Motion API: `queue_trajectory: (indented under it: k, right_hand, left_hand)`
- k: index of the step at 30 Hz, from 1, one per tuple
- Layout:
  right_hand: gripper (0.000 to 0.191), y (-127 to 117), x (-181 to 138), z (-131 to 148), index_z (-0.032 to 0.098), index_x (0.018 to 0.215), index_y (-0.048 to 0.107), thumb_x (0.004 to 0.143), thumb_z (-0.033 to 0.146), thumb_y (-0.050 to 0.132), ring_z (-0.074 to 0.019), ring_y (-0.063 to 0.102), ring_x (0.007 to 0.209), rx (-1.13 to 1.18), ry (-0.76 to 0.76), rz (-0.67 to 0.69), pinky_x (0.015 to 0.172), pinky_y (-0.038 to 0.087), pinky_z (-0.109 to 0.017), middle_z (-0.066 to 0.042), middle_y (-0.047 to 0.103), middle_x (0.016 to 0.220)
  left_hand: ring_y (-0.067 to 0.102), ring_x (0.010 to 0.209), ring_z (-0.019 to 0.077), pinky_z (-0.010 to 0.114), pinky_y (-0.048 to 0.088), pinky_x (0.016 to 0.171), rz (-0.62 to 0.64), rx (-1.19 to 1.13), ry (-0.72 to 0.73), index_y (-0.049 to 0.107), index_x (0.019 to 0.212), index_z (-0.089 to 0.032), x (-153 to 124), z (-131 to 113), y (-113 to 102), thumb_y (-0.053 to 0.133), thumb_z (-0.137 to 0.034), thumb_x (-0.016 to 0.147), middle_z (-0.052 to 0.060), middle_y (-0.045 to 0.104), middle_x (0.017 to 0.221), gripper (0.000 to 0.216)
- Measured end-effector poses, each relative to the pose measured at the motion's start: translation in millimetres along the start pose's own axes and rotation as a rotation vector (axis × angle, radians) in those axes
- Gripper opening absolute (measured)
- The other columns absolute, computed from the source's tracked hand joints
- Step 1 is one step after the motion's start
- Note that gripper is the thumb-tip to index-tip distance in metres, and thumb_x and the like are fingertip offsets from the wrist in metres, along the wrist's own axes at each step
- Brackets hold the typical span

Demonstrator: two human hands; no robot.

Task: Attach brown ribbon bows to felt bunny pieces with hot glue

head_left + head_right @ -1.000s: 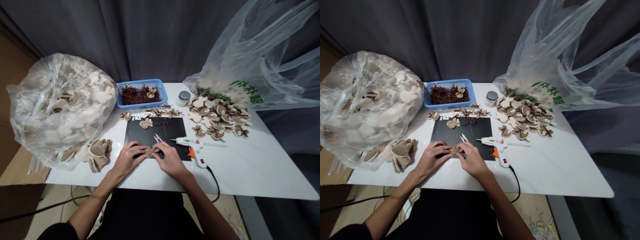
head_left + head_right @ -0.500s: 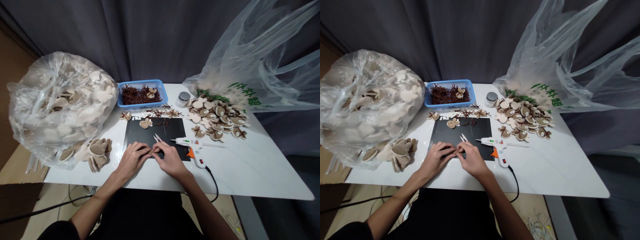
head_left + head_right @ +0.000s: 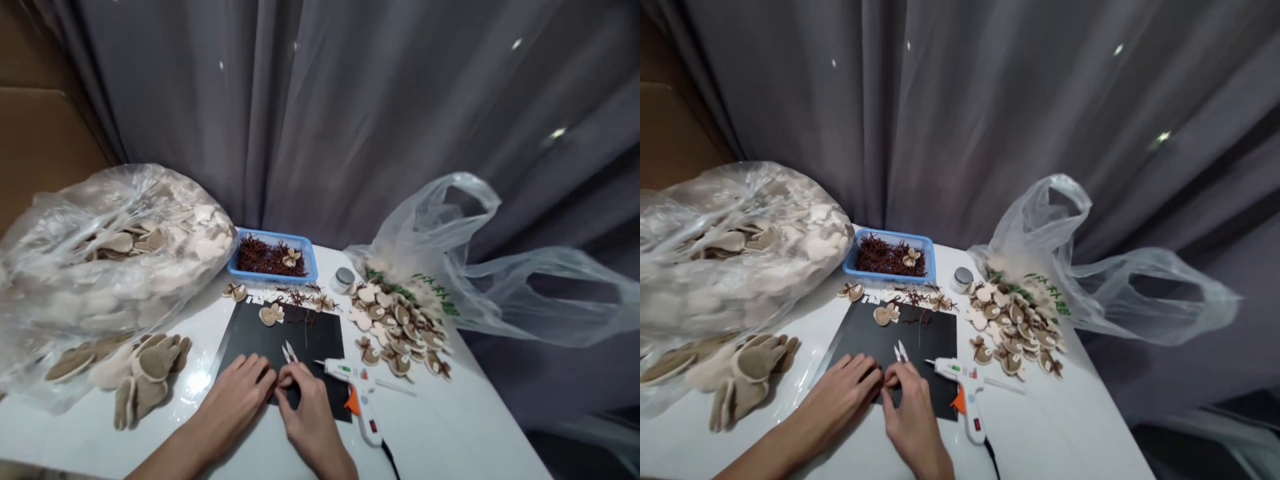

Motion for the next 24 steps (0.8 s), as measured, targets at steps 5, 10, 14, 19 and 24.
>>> queue_trajectory:
  k: [5, 10, 14, 19, 24]
  right_hand:
    - [0.019, -8, 13, -5, 0.026, 0.090, 0.067, 0.080, 0.009, 0.068, -0.0242, 0.072, 0.077, 0.010, 0.070, 0.064, 0.071, 0.056, -0.032, -0.002, 0.073, 0.084]
    - [0.016, -48, 53, -26, 0.026, 0.079, 0.064, 0.088, 0.029, 0.077, -0.0262, 0.067, 0.071, -0.222, 0.149, -0.301, 0.064, 0.051, -0.034, -0.005, 0.070, 0.075]
    - [0.033, -49, 78, -44, 0.028, 0.063, 0.054, 0.077, 0.018, 0.082, -0.0293, 0.067, 0.075, -0.188, 0.200, -0.386, 0.070, 0.051, -0.037, -0.007, 0.064, 0.067]
    - [0.019, -56, 93, -55, 0.025, 0.067, 0.063, 0.084, 0.029, 0.071, -0.0270, 0.067, 0.073, -0.028, 0.254, -0.340, 0.073, 0.053, -0.038, -0.006, 0.068, 0.068]
    - [0.035, -103, 118, -59, 0.021, 0.080, 0.070, 0.083, 0.056, 0.070, -0.0267, 0.074, 0.079, 0.224, 0.243, -0.360, 0.072, 0.058, -0.037, -0.009, 0.078, 0.080]
  left_hand:
    - [0.061, 0.097, 0.0257, 0.039, 0.039, 0.084, -0.054, -0.110, -0.061, 0.063, 0.114, -0.024, -2, 2, 3, 0.056, 0.000, 0.094, 0.004, 0.066, 0.107, 0.032]
    - [0.062, 0.097, 0.0243, 0.039, 0.042, 0.084, -0.100, -0.285, -0.103, 0.065, 0.109, -0.023, -3, 2, -2, 0.049, -0.008, 0.104, 0.005, 0.069, 0.112, 0.022]
    - [0.061, 0.093, 0.0241, 0.039, 0.047, 0.084, -0.149, -0.425, -0.127, 0.068, 0.105, -0.023, -4, 5, -5, 0.046, -0.024, 0.111, 0.005, 0.069, 0.104, 0.023]
    - [0.063, 0.099, 0.0250, 0.040, 0.048, 0.087, -0.145, -0.528, -0.173, 0.069, 0.105, -0.022, -7, 7, -11, 0.045, -0.036, 0.114, 0.006, 0.072, 0.108, 0.029]
    - [0.065, 0.095, 0.0234, 0.038, 0.049, 0.085, -0.189, -0.590, -0.196, 0.071, 0.104, -0.023, -10, 8, -10, 0.045, -0.037, 0.114, 0.006, 0.072, 0.107, 0.031]
Point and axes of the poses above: each hand's wrist, its own x-axis towards the middle knuckle, its own y-axis out of the palm, z = x × y, the point moved 6 cm from there along x, towards the middle knuckle
